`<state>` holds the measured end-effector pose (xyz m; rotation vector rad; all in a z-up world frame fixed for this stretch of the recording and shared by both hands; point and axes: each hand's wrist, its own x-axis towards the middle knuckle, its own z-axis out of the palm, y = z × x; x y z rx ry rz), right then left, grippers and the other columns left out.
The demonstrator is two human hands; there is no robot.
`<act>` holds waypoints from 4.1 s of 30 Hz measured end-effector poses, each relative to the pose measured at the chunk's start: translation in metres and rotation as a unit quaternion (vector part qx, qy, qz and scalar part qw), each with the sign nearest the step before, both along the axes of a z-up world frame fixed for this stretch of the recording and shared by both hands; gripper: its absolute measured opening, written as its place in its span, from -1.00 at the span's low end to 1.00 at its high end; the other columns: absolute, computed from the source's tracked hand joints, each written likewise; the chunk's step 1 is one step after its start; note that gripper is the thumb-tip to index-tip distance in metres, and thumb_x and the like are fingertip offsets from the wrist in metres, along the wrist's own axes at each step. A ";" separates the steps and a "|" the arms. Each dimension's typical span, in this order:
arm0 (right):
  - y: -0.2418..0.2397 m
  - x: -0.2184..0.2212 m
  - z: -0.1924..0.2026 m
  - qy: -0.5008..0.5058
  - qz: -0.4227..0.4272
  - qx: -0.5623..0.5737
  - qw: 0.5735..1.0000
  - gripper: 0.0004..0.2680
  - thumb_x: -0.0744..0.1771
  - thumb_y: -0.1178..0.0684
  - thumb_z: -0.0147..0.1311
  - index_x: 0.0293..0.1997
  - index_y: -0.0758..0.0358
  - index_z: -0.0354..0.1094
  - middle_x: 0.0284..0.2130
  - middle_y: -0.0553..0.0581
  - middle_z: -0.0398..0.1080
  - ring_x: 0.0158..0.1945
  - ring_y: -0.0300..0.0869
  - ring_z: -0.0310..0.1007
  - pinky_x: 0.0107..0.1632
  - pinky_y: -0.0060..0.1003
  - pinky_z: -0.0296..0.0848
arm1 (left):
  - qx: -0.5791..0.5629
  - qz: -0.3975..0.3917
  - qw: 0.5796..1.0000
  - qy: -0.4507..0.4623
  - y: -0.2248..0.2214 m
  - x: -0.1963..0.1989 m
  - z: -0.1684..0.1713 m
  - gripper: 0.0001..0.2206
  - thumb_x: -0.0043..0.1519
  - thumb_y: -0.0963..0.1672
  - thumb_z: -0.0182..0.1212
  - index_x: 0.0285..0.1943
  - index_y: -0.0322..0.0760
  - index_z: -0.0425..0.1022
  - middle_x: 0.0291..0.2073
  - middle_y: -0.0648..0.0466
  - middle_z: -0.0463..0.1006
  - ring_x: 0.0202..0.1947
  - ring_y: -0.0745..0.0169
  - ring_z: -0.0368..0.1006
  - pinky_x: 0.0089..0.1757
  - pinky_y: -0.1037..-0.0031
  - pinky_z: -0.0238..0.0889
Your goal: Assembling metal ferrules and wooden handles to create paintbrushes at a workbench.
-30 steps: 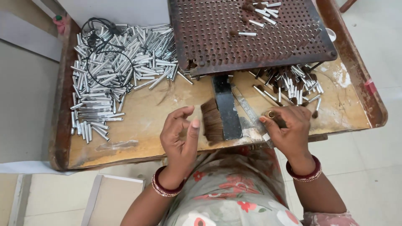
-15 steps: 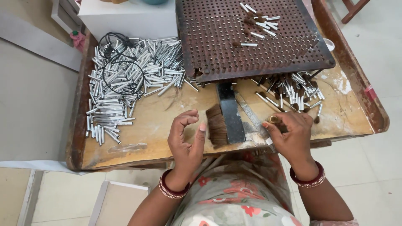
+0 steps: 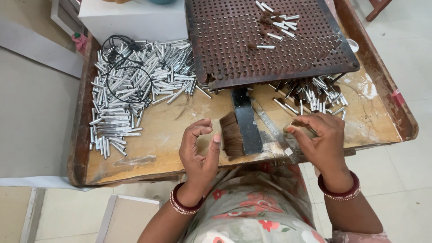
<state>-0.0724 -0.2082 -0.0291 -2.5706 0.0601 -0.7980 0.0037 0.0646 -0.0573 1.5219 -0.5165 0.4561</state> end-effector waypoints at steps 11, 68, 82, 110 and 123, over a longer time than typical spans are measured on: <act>0.008 -0.001 -0.002 -0.066 -0.031 0.011 0.997 -0.88 0.35 0.03 0.31 -0.28 0.23 0.51 -0.39 0.06 0.50 -0.27 -0.12 0.43 -0.02 -0.18 0.25 | -0.001 -0.029 1.000 0.003 -0.009 -0.009 0.009 -0.84 0.34 -0.23 0.25 0.02 -0.36 0.38 0.11 -0.18 0.50 0.16 0.02 0.46 0.20 0.31 0.31; 0.068 -0.015 -0.068 -0.247 0.145 0.187 0.939 -0.83 0.50 0.07 0.07 -0.11 0.36 0.23 -0.26 0.20 0.37 -0.29 -0.20 0.47 -0.19 -0.40 0.51 | 0.372 -0.030 0.925 -0.068 0.011 0.030 0.013 -0.91 0.32 -0.18 0.09 -0.05 -0.26 0.37 -0.33 -0.09 0.50 -0.37 -0.16 0.50 -0.39 0.13 0.32; 0.055 -0.024 -0.058 -0.247 0.088 0.207 0.943 -0.74 0.52 -0.03 0.12 -0.13 0.40 0.26 -0.26 0.18 0.36 -0.31 -0.22 0.43 -0.23 -0.45 0.43 | 0.546 0.278 0.769 -0.180 0.065 0.122 0.021 -0.89 0.13 -0.22 0.17 -0.19 -0.27 0.48 -0.19 -0.05 0.44 -0.09 -0.03 0.43 -0.11 0.19 0.24; 0.065 -0.048 -0.034 -0.155 0.172 0.343 0.911 -0.81 0.47 0.01 0.07 -0.09 0.35 0.26 -0.13 0.22 0.41 -0.18 -0.23 0.45 -0.07 -0.34 0.50 | 0.120 -0.308 0.943 0.040 -0.032 -0.058 0.007 -0.87 0.23 -0.27 0.34 -0.07 -0.39 0.61 -0.29 -0.06 0.65 -0.25 0.08 0.60 -0.20 0.38 0.45; 0.068 -0.063 -0.032 -0.046 0.184 0.470 0.862 -0.84 0.46 0.06 0.08 -0.08 0.38 0.28 -0.14 0.34 0.55 -0.04 -0.11 0.60 0.08 -0.23 0.59 | 0.034 -0.198 0.979 -0.044 -0.025 -0.049 -0.002 -0.84 0.25 -0.31 0.32 -0.02 -0.40 0.53 -0.15 -0.07 0.66 -0.08 0.01 0.66 -0.04 0.38 0.54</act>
